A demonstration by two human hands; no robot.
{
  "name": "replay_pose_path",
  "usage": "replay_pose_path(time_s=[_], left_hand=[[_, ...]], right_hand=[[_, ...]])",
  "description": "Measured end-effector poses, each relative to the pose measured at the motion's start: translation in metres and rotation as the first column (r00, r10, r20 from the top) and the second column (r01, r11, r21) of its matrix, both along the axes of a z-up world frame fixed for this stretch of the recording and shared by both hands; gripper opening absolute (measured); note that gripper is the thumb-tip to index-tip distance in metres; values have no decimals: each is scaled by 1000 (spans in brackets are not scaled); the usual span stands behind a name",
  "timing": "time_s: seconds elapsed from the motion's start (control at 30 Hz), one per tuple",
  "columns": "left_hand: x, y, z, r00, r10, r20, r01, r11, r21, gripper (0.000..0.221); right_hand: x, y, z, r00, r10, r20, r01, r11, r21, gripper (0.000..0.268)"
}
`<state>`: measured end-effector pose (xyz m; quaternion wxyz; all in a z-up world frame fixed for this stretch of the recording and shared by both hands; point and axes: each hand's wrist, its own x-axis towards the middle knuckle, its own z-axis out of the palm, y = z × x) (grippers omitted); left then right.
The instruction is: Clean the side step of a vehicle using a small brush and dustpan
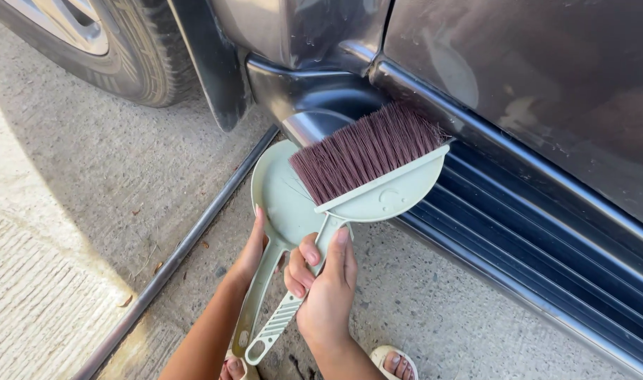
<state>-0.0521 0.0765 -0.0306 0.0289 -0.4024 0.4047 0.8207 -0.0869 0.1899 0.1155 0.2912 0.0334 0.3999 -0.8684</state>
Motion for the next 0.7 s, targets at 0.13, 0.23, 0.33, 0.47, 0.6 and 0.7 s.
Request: replay_pose_path(time_s=[0.13, 0.23, 0.33, 0.47, 0.6, 0.7], left_hand=[[-6, 2, 5, 997, -79, 5, 79, 997, -23, 102], [-2, 1, 12, 994, -102, -28, 101, 994, -35, 102], [1, 0, 9, 991, -46, -124, 36, 996, -80, 100], [2, -2, 6, 997, 13, -70, -17, 999, -52, 100], [4, -4, -3, 993, 31, -110, -29, 999, 18, 98], [5, -8, -5, 990, 40, -137, -39, 999, 12, 98]], right_hand=[[-22, 5, 8, 992, 10, 129, 0, 997, -81, 36], [-33, 5, 19, 989, 8, 147, 5, 996, -90, 32], [-29, 6, 25, 986, 8, 165, 8, 995, -98, 31], [-24, 6, 15, 985, 11, 170, 8, 994, -108, 28], [-13, 8, 12, 934, 246, 257, -193, 957, -217, 30], [-5, 15, 23, 873, 385, 299, -311, 913, -264, 26]])
